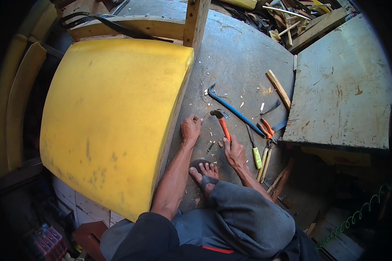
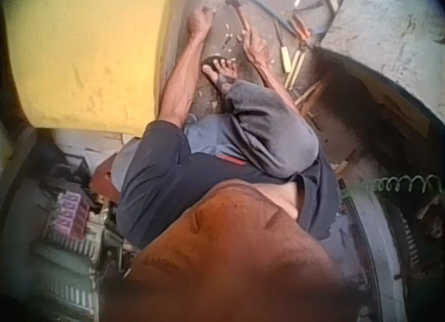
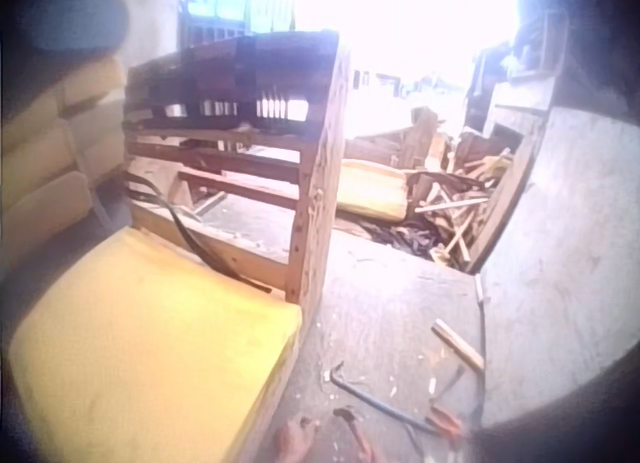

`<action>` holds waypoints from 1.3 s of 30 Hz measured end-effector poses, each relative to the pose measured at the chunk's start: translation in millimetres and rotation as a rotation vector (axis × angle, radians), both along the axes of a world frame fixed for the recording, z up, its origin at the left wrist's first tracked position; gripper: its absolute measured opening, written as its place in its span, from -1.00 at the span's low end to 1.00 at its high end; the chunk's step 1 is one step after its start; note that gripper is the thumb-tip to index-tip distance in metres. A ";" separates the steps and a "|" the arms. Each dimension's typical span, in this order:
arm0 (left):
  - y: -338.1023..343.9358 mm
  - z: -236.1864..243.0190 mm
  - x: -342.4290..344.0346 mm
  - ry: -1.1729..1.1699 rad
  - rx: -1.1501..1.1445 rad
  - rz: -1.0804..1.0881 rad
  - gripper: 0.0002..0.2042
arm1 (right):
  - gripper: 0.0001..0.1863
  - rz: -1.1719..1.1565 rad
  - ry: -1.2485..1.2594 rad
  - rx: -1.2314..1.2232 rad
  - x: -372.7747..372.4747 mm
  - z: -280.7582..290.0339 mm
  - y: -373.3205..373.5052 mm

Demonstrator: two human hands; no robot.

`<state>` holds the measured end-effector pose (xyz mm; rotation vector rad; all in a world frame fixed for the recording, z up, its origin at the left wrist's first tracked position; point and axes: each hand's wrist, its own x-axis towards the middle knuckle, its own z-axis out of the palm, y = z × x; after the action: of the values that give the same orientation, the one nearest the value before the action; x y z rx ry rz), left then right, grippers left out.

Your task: The person repairs a wooden chair frame by hammering nails into the joints and using a crowbar to adjust the structure. They also measure the frame with a tape measure and attach a yellow foam cushion to the seat.

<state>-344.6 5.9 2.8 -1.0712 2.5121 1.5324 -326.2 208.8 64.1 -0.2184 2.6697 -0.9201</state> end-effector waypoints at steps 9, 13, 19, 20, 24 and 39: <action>2.7 2.9 -1.4 -0.010 0.044 0.022 -0.83 | -0.67 0.024 0.002 0.022 -1.3 -1.3 -3.4; 7.6 -3.0 2.4 0.068 -0.107 -0.048 -0.80 | -0.67 0.099 0.011 0.097 -4.6 -6.5 -2.3; 8.9 -6.5 2.3 0.083 -0.106 -0.033 -0.77 | -0.70 0.153 0.064 0.105 -1.0 -2.6 -7.7; 8.7 -5.6 1.8 0.085 -0.104 -0.037 -0.76 | -0.70 0.159 0.103 0.091 -0.1 -3.9 -7.3; 7.1 -3.5 2.2 0.058 -0.092 -0.046 -0.76 | -0.72 0.187 0.039 0.206 -3.6 -7.4 -10.3; 31.1 -12.4 5.1 -0.046 -0.467 -0.248 -0.82 | -0.68 -0.011 -0.013 0.047 5.6 -7.8 18.2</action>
<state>-339.5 37.0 -9.6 -0.7652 2.9103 0.8740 -320.6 227.0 56.3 -0.1865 2.6804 -0.8577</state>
